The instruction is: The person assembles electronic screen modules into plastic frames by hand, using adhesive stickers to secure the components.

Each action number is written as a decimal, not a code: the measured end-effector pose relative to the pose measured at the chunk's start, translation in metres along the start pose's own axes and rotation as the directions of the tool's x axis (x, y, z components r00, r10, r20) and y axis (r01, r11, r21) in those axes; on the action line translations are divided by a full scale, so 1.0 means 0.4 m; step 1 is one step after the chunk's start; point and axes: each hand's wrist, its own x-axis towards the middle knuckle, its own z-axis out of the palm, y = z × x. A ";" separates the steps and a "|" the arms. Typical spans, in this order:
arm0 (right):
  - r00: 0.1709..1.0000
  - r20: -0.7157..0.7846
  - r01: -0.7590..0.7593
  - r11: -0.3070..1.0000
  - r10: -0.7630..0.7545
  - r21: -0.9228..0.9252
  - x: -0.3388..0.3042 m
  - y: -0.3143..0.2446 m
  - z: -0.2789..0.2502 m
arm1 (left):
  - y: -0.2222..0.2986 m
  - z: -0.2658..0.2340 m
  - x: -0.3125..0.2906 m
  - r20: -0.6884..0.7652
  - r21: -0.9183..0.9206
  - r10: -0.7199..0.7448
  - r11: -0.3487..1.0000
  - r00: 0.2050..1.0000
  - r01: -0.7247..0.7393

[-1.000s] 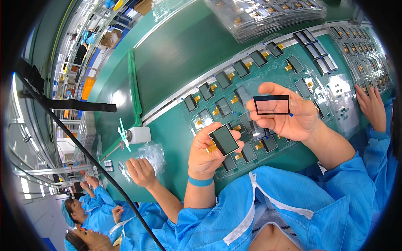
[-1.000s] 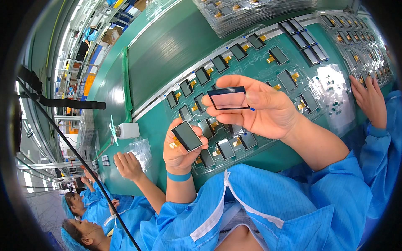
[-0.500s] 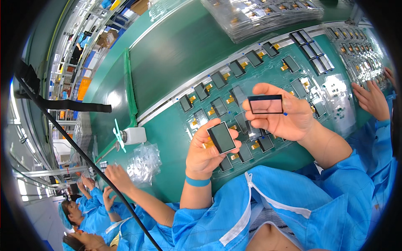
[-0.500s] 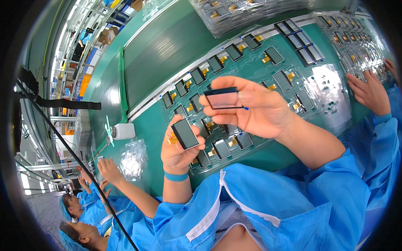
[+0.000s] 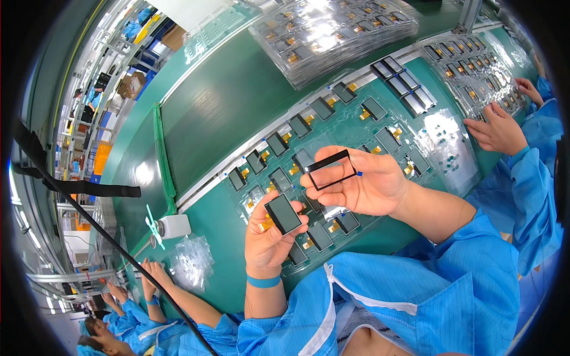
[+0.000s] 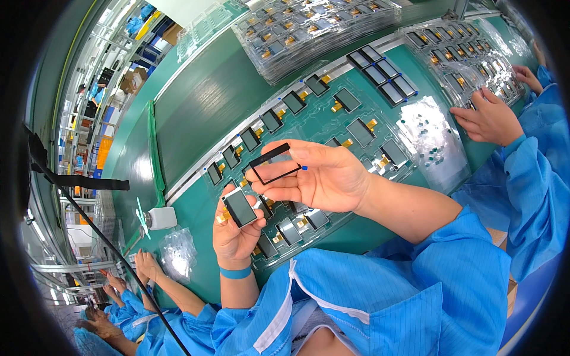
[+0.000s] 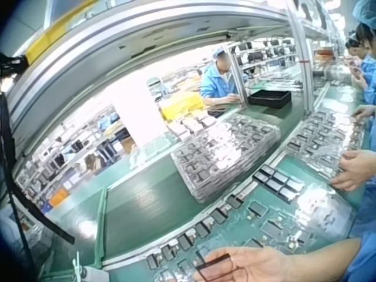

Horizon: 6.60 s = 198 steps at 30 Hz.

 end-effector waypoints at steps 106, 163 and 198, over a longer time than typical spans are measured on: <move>0.921 0.340 0.243 -0.403 -0.189 -0.882 0.005 0.067 0.041 | -0.011 0.012 0.011 -0.098 0.094 -0.248 0.962 0.964 0.257; 0.642 0.764 0.513 -0.701 -0.071 -0.496 -0.003 0.077 0.047 | -0.023 -0.010 -0.007 -0.009 -0.054 -0.106 0.993 0.994 0.105; 0.975 -0.060 0.101 0.671 -0.213 -0.734 -0.159 0.192 0.189 | -0.138 0.053 -0.202 0.248 -0.120 -0.218 0.960 0.944 0.253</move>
